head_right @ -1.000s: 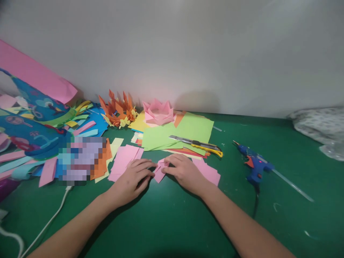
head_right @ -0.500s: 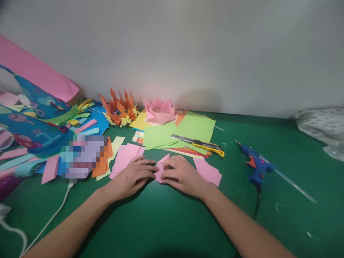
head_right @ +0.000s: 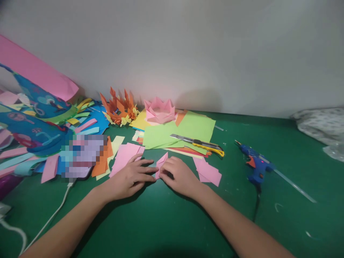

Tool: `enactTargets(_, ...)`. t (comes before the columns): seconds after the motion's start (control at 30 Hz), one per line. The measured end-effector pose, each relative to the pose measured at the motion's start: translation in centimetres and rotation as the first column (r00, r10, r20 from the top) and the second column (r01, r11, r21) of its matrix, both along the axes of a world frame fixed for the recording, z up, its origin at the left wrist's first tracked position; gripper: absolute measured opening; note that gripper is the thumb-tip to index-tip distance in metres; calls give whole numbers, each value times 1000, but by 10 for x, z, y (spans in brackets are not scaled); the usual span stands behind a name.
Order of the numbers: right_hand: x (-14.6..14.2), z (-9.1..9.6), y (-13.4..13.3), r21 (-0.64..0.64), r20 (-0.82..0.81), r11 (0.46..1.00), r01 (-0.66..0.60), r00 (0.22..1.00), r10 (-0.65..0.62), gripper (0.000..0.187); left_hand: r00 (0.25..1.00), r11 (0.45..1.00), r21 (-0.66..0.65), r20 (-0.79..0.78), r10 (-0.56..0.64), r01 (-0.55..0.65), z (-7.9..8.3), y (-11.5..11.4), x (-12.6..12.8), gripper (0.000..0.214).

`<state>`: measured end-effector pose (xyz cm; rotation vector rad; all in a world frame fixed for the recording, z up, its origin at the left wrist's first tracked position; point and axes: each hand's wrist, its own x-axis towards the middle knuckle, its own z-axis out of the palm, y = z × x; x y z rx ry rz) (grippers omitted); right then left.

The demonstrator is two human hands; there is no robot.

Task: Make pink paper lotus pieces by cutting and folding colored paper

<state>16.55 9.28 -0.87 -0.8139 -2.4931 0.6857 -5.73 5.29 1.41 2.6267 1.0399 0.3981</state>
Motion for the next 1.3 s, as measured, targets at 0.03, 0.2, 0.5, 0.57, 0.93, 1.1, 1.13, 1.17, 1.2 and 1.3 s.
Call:
enactTargets(0.03, -1, -1, -1, 2, 3, 1000, 10, 1000, -10, 11, 1000, 1000, -8, -3, 1, -1, 0, 0, 0, 34)
enactTargets(0.2, -3, -3, -1, 17, 0, 1000, 5, 1000, -5, 13, 998, 997, -34, 4, 65, -65, -1, 1, 2, 38)
enactTargets(0.5, -5, -3, 0, 36, 4, 998, 45, 999, -45, 13, 994, 995, 13, 51, 96, -96, -7, 1, 7, 26)
enactTargets(0.57, -5, -3, 0, 34, 11, 998, 54, 998, -54, 11, 994, 995, 14, 50, 95, -96, -6, 1, 7, 26)
enactTargets(0.93, -7, -4, 0, -47, -18, 996, 74, 997, -75, 9, 996, 997, -1, 51, 75, -75, -6, -2, 9, 27)
enactTargets(1.1, -8, -4, 0, -81, -30, 993, 87, 995, -90, 11, 998, 998, 29, 26, 61, -62, -4, -3, 9, 25)
enactTargets(1.13, -8, -3, 0, -94, -34, 991, 93, 995, -96, 11, 998, 997, 38, 21, 61, -62, -4, -3, 10, 25)
enactTargets(1.17, -8, -2, 0, -110, -39, 989, 96, 994, -101, 11, 998, 997, 45, 18, 63, -63, -4, -3, 11, 24)
enactTargets(1.2, -8, -1, 0, -126, -44, 987, 98, 994, -104, 10, 998, 997, 50, 15, 66, -66, -5, -4, 11, 24)
enactTargets(1.3, -8, 2, 0, -163, -54, 983, 90, 994, -100, 9, 997, 996, 45, 11, 78, -78, -7, -4, 13, 24)
